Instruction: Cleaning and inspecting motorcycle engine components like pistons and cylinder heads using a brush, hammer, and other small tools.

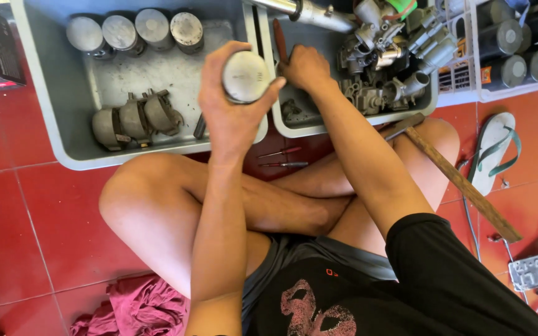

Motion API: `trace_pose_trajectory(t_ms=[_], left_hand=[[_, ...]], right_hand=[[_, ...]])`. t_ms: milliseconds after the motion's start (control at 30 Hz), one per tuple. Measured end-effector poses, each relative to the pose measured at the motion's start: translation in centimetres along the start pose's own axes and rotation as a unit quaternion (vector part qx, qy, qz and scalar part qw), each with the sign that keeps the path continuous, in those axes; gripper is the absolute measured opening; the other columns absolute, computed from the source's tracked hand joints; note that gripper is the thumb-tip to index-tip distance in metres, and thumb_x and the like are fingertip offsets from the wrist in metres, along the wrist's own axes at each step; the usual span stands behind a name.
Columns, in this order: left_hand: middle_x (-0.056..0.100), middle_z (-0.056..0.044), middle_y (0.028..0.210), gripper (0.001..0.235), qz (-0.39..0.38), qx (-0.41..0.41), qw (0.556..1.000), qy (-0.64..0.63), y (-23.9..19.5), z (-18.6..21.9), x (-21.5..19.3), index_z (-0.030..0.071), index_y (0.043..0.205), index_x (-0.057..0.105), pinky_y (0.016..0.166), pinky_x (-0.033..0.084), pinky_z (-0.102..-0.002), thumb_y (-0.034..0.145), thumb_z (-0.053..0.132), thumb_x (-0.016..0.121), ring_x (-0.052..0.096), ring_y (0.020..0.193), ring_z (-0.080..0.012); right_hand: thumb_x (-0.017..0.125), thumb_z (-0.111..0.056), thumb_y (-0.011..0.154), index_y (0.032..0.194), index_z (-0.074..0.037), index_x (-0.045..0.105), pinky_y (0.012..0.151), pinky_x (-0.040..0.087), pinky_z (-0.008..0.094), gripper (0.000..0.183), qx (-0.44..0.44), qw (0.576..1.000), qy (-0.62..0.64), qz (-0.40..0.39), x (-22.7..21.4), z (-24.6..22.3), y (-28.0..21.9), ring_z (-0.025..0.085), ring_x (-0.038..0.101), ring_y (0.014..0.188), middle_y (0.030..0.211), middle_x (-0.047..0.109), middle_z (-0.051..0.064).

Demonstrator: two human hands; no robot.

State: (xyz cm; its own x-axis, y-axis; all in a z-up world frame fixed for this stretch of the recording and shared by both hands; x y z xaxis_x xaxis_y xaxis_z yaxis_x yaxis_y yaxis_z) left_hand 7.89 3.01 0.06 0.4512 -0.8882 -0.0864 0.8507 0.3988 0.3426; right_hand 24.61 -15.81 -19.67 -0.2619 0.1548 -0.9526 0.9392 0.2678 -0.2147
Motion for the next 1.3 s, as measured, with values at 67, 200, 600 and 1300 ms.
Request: trace_pose_trajectory(t_ms=[67, 200, 600, 1300], left_hand=[[0.064, -0.005, 0.111, 0.062, -0.026, 0.017, 0.999, 0.029, 0.1, -1.0, 1.4, 0.012, 0.123, 0.06, 0.094, 0.051, -0.037, 0.071, 0.007, 0.093, 0.063, 0.101, -0.0247], [0.066, -0.004, 0.118, 0.062, -0.057, 0.006, 0.997, 0.041, 0.4, -3.5, 4.3, 0.012, 0.122, 0.061, 0.101, 0.052, -0.039, 0.07, 0.007, 0.092, 0.064, 0.109, -0.0252], [0.069, -0.007, 0.111, 0.069, -0.178, 0.042, 0.974, 0.132, -1.7, -6.5, 9.5, 0.01, 0.116, 0.062, 0.097, 0.052, -0.039, 0.055, 0.003, 0.093, 0.068, 0.101, -0.0272], [0.073, -0.011, 0.096, 0.05, -0.143, 0.067, 0.98, 0.122, -2.3, -4.4, 9.3, 0.004, 0.112, 0.065, 0.072, 0.056, -0.035, 0.069, 0.009, 0.09, 0.07, 0.078, -0.0252]], right_hand=[[0.072, -0.055, 0.087, 0.092, -0.002, 0.078, 0.069, 0.057, 0.048, 0.054, 0.077, 0.993, 0.02, -0.087, 1.1, 1.3, 0.9, 0.038, 0.071, 0.072, 0.084, 0.074, 0.019], [0.068, -0.049, 0.084, 0.086, -0.005, 0.076, 0.07, 0.057, 0.047, 0.045, 0.128, 0.987, 0.08, -0.06, -5.8, 1.3, -4.6, 0.038, 0.07, 0.072, 0.082, 0.072, 0.018], [0.078, 0.002, 0.096, 0.118, 0.0, 0.06, 0.085, 0.056, 0.027, 0.029, -0.132, 0.819, 0.541, 0.137, -13.9, -1.1, -15.3, 0.017, 0.064, 0.092, 0.106, 0.067, 0.01], [0.081, 0.001, 0.09, 0.111, 0.0, 0.068, 0.07, 0.049, 0.027, 0.025, -0.185, 0.848, 0.443, 0.224, -14.8, -2.8, -14.5, 0.016, 0.056, 0.078, 0.092, 0.063, 0.006]])
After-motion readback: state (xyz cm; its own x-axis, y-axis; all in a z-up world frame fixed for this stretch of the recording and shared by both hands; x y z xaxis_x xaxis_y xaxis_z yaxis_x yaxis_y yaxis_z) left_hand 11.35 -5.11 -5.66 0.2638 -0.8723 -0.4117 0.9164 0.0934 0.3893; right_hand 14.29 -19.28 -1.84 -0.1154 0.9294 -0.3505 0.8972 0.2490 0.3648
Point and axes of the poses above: each hand's wrist, its own y-axis towards the middle knuckle, its own x-axis out of the palm, z = x × y, the point moved 6 cm from there along y, towards the middle knuckle
